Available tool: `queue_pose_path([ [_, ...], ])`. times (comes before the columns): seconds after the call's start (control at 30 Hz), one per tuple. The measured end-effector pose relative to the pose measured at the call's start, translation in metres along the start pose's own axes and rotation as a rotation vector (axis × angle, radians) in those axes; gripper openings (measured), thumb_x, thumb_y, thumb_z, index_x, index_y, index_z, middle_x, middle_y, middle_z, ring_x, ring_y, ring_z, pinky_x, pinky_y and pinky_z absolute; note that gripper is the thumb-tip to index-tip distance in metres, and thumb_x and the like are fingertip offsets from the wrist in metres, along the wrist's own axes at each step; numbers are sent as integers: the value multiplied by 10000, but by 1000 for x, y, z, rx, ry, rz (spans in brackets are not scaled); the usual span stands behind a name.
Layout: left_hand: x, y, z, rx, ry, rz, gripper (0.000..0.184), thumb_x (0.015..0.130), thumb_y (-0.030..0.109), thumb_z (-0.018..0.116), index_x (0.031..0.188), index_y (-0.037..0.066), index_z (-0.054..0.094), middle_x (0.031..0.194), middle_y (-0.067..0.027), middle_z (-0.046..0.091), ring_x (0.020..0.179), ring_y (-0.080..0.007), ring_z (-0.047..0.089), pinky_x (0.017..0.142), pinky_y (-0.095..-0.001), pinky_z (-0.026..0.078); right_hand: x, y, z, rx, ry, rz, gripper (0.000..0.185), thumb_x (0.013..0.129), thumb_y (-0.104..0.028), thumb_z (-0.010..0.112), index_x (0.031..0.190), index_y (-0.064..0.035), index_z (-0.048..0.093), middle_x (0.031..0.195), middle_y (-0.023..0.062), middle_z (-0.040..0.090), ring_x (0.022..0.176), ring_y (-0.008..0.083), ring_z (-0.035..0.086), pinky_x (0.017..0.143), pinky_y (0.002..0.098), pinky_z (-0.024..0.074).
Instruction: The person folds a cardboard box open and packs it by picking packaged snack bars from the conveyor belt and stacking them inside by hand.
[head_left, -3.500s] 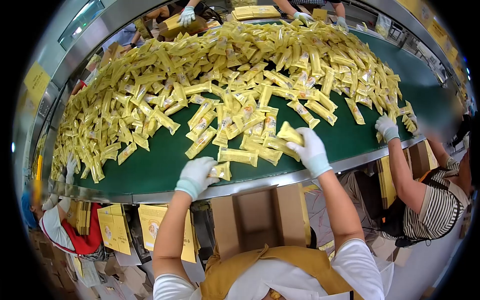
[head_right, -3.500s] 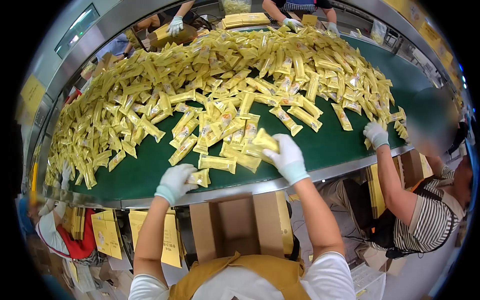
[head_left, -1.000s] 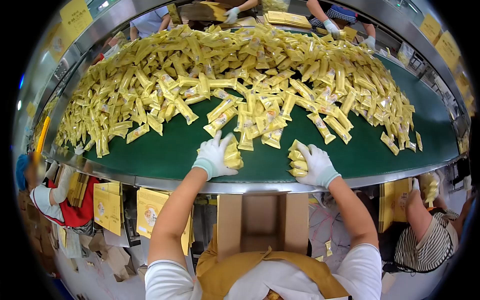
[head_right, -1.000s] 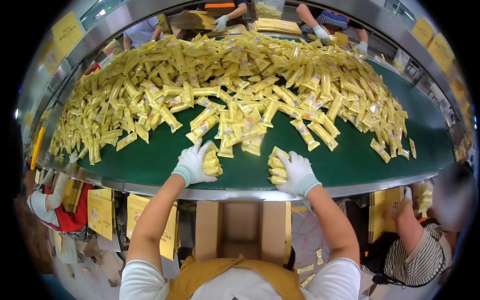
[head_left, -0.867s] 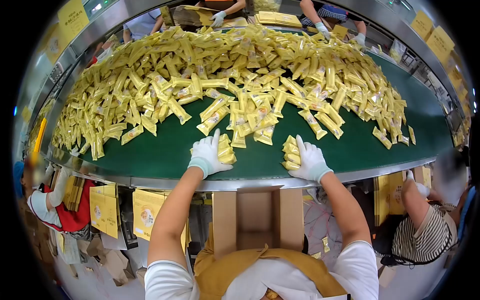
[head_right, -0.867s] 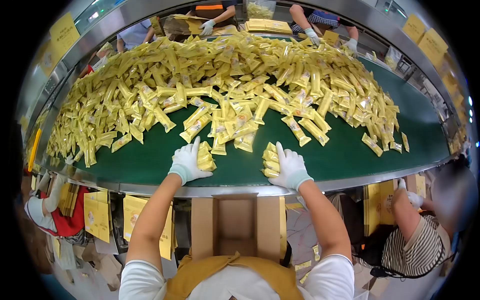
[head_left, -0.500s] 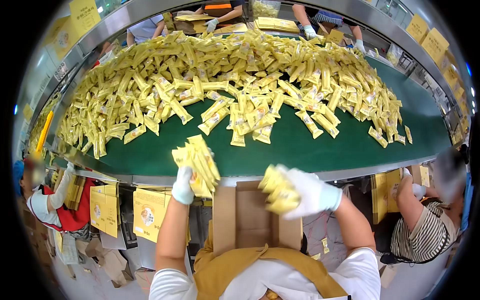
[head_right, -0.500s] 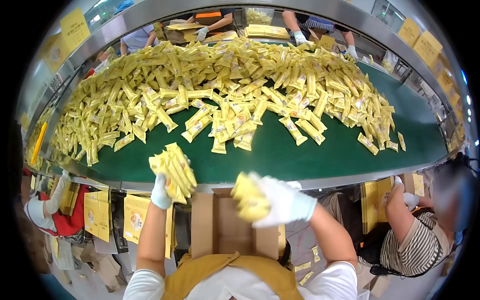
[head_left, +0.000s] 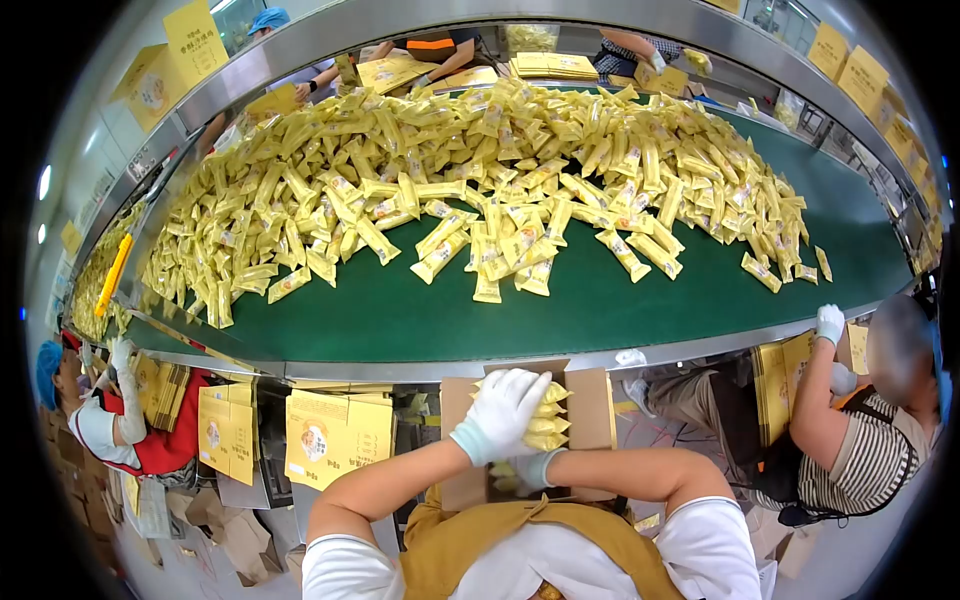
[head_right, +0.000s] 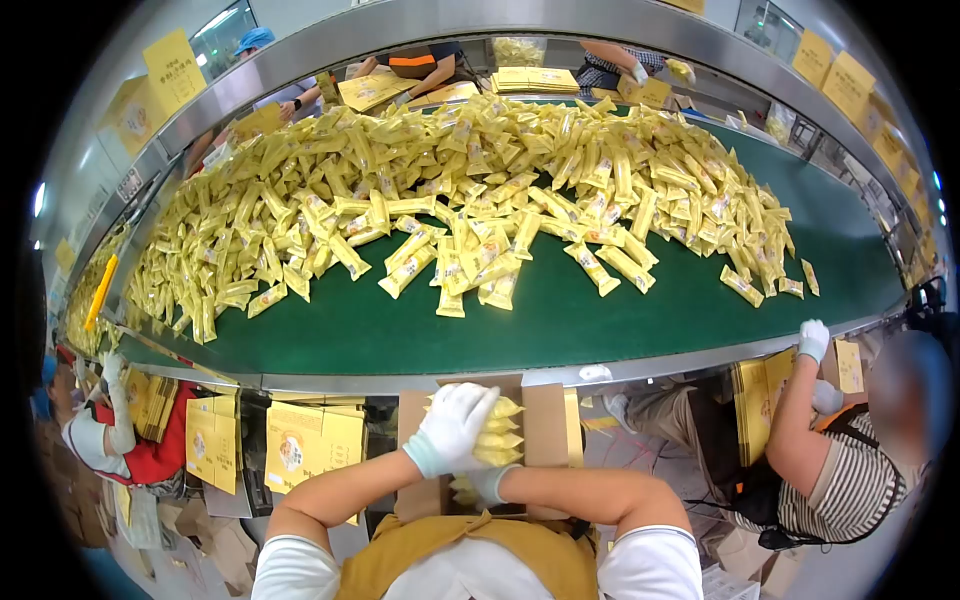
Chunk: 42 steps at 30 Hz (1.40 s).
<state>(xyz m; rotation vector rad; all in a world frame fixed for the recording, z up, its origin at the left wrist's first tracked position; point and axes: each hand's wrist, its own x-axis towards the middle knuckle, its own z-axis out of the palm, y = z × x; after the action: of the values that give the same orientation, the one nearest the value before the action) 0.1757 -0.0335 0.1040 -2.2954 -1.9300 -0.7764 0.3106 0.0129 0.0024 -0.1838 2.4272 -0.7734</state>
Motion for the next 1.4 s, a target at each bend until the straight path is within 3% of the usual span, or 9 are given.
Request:
queue_pose_path([
  [0.3,-8,15,49,382,-326,-139,660,812,218,613,1433,35,482,1126,-147,568,1096,-312,533,980,-496,369,-12,-26,-21,-159,-254,311,930,782,-591,765,1483,-60,460,1496,178,497,1342,361,511,1092,476,432],
  [0.5,3,0,90,266,-781,-234,997,795,584,708,1535,31,330,1268,-162,554,1166,-292,522,959,-459,385,9,-28,-8,-361,-338,381,870,862,-738,584,1433,-84,538,1429,112,588,1230,369,611,907,606,505],
  [0.67,18,-24,68,123,-1072,-46,904,823,476,701,1518,10,360,1474,-233,449,1371,-367,450,1110,-504,367,-44,-40,-89,-259,-456,161,813,891,-710,569,1389,-68,580,1271,151,684,1145,323,660,916,491,530],
  [0.77,73,-30,-27,-214,-1264,-84,605,905,395,625,1384,30,570,1470,-218,518,1290,-348,558,1082,-448,448,-107,-8,-158,412,-113,-30,547,973,-511,601,1288,-67,661,1160,146,727,1059,291,694,964,366,520],
  [0.87,82,-83,-85,-833,-768,-232,310,953,215,624,1181,24,708,1039,-137,752,938,-234,716,872,-349,560,-142,49,-196,561,644,-67,332,984,-339,636,1108,-45,727,1003,84,751,879,166,688,828,340,557],
  [0.93,94,-116,-84,-597,-462,-372,298,933,219,663,1143,18,724,980,-136,755,913,-223,718,860,-345,566,-131,87,-225,712,913,130,305,984,-284,632,1117,-20,705,967,92,739,894,156,689,815,310,547],
  [1.03,123,-146,-39,-186,-192,-669,903,775,464,807,1443,-34,458,1410,-232,539,1311,-357,521,1099,-394,429,-74,130,-266,145,1181,133,338,952,-332,606,1149,-72,695,1080,145,670,1019,330,643,930,392,503],
  [1.27,179,-171,54,120,-361,-761,1111,627,752,728,1543,222,391,1579,-97,392,1498,-386,238,1133,-708,208,32,147,-339,-197,578,666,596,851,-709,524,1296,-340,671,1528,83,439,1474,477,238,1150,749,118],
  [1.4,172,-182,53,127,-491,-555,931,691,645,745,1489,260,459,1488,-100,475,1415,-406,380,1075,-704,266,16,179,-326,13,620,745,602,798,-715,588,1282,-364,655,1565,85,391,1470,467,256,1113,770,178],
])
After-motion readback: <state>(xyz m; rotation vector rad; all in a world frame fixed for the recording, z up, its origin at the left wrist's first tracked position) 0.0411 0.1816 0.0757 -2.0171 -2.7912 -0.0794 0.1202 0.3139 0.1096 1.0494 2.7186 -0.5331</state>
